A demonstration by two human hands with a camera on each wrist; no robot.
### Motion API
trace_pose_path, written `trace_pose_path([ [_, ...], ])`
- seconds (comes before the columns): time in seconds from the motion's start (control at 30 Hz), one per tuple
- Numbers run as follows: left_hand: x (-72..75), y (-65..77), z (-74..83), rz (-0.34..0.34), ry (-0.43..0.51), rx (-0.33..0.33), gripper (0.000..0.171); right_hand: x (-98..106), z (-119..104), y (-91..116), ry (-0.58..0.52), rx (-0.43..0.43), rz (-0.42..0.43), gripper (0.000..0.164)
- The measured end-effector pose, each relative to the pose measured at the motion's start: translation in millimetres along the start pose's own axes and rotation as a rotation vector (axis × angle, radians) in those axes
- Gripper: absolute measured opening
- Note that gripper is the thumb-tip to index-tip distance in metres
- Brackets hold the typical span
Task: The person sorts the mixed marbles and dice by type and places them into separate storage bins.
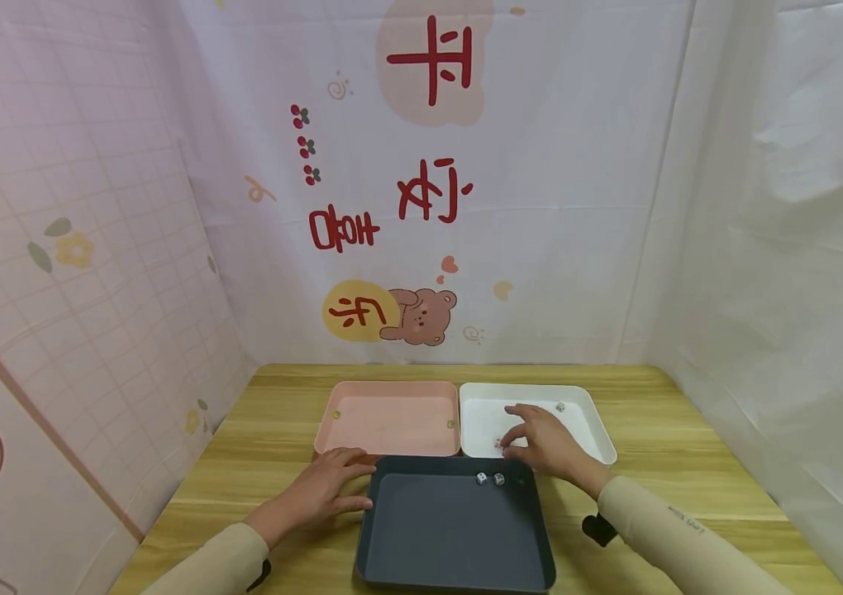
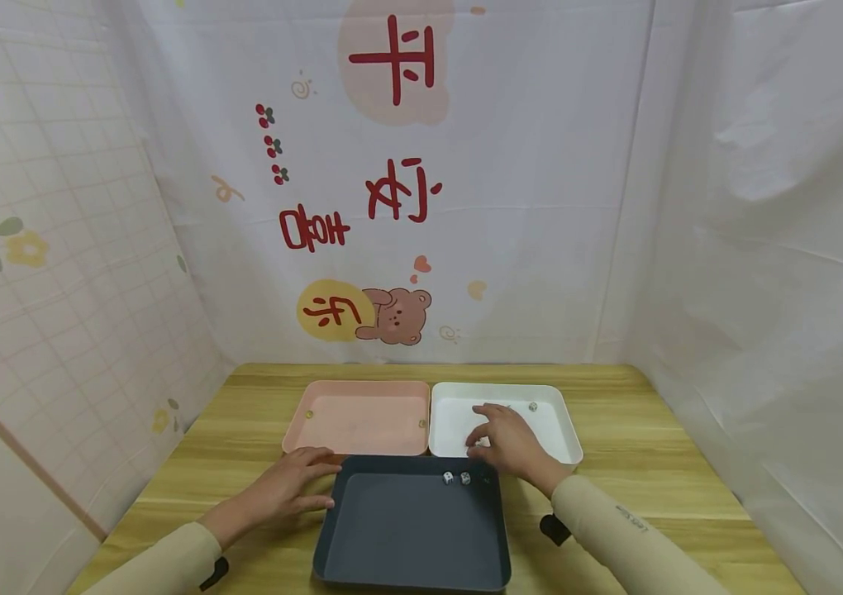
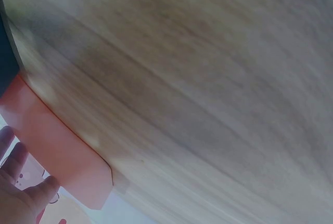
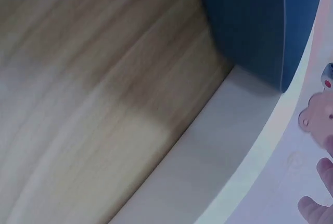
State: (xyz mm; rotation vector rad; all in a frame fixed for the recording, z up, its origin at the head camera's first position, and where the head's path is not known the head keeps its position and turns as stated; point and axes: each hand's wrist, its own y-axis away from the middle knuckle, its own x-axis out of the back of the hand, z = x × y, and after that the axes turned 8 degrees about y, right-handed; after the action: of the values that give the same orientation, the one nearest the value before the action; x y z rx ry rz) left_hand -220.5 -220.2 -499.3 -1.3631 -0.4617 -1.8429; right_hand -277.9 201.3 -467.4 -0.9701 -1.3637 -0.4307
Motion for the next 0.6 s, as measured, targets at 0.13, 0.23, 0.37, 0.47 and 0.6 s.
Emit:
trace_pose_path([
  [0.13, -0.3, -0.1, 0.4, 0.003, -0.003, 0.0, 0.059, -1.1, 12.1, 0.0, -0.006, -0.033, 0.003, 0.009],
  [0.23, 0.0, -0.2, 0.3, 0.005, 0.0, -0.003, 0.057, -1.0, 23.4, -0.3, 0.002, -0.064, 0.007, 0.007],
  [0.37, 0.6, -0.6, -0.3, 0.006, 0.005, -0.006, 0.056, 0.1, 40.0, 1.2, 0.017, -0.121, 0.007, 0.005],
  [0.47, 1.0, -0.8, -0.4, 0.009, 0.003, -0.012, 0.057, 1.0, 51.1, 3.6, 0.027, -0.165, 0.013, 0.006],
  [0.6, 1.3, -0.6, 0.6, 0.019, -0.004, -0.031, 0.059, 2.6, 62.2, 5.0, 0.038, -0.197, 0.032, 0.009],
])
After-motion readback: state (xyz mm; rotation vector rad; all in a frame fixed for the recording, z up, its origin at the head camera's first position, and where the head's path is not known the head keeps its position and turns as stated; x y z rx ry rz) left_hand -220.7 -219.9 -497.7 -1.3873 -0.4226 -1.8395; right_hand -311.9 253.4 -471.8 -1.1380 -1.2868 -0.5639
